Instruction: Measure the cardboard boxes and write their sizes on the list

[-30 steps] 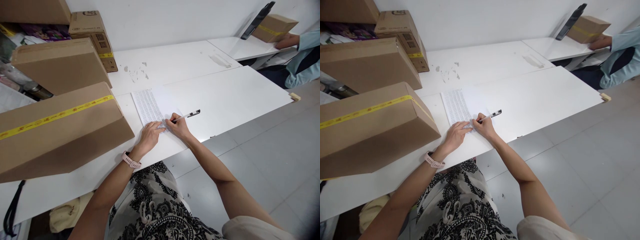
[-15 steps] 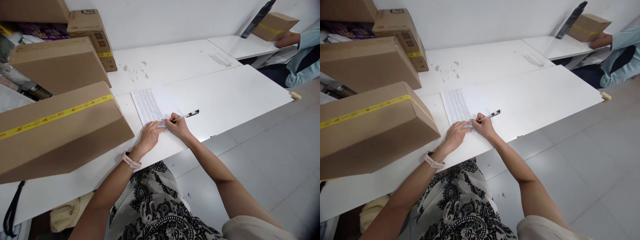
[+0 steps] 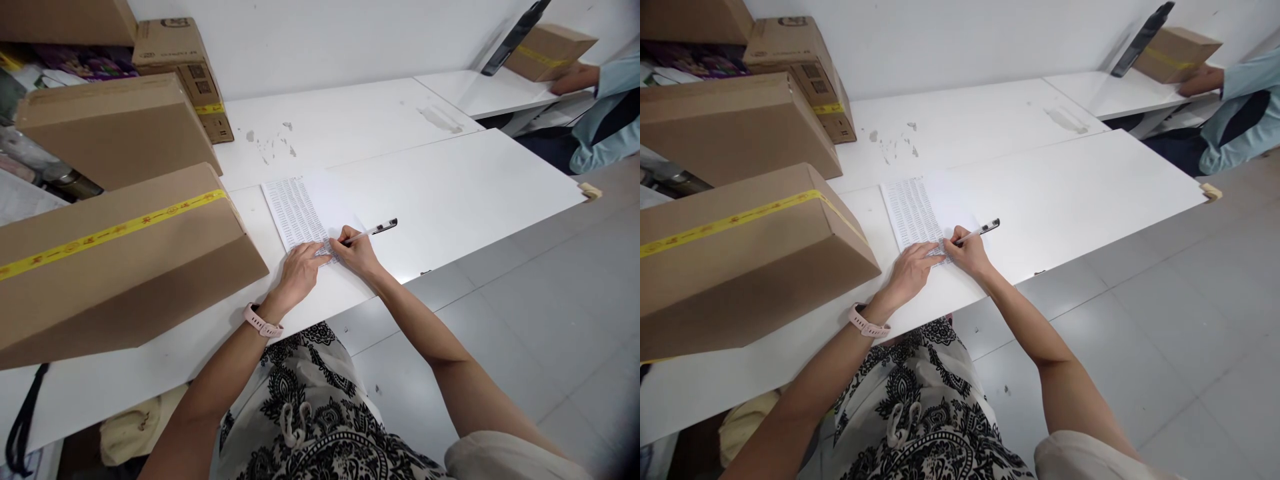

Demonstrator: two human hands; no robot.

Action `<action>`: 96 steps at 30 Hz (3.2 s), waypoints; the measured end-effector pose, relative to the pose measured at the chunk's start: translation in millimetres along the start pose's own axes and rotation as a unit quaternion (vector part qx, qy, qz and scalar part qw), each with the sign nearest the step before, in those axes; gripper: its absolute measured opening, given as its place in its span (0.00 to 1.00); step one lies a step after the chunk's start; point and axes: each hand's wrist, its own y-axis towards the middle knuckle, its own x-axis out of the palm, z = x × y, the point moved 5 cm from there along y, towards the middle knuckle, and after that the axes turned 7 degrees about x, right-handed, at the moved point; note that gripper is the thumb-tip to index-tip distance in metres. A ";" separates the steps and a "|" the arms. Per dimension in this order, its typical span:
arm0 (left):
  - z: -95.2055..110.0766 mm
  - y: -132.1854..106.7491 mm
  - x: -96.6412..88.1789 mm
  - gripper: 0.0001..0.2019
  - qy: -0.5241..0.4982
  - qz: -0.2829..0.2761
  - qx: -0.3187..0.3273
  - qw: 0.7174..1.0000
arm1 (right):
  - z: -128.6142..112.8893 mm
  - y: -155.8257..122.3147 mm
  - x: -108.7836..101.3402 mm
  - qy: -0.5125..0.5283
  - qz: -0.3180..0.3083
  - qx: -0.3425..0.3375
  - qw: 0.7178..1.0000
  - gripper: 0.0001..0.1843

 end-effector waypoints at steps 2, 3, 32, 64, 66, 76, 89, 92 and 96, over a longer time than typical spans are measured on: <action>-0.7 -0.5 0.9 0.22 0.007 0.003 0.002 1.000 | 0.5 0.2 -0.4 0.000 0.004 0.004 1.000 0.17; -1.0 -0.8 1.3 0.22 0.013 0.004 0.004 1.000 | 0.7 0.3 -0.6 -0.001 0.008 0.005 1.000 0.17; 0.5 0.4 -0.8 0.21 0.023 -0.014 0.003 1.000 | -0.4 -0.1 -2.8 0.003 0.019 0.012 1.000 0.16; -0.1 -0.2 0.3 0.22 0.011 -0.012 -0.001 1.000 | -2.6 0.1 -5.9 -0.017 0.048 0.012 0.999 0.17; -0.3 -0.1 0.1 0.22 0.008 -0.011 -0.004 1.000 | -2.9 -0.1 -5.8 -0.019 0.046 0.014 0.999 0.17; 1.8 0.6 -1.1 0.21 0.013 -0.019 -0.009 1.000 | -2.3 -0.1 -6.7 -0.024 0.045 0.012 0.999 0.16; 0.5 -1.7 -0.1 0.22 0.010 -0.014 -0.005 1.000 | 2.4 4.3 -13.3 -0.001 0.084 0.004 0.996 0.16; -2.1 -1.0 0.8 0.23 0.009 -0.017 -0.002 1.000 | 2.5 7.8 -21.0 -0.020 0.112 -0.033 0.993 0.11; 1.0 2.3 -2.1 0.22 0.010 -0.036 -0.014 0.999 | 6.4 10.1 -27.2 -0.155 0.153 -0.091 0.972 0.12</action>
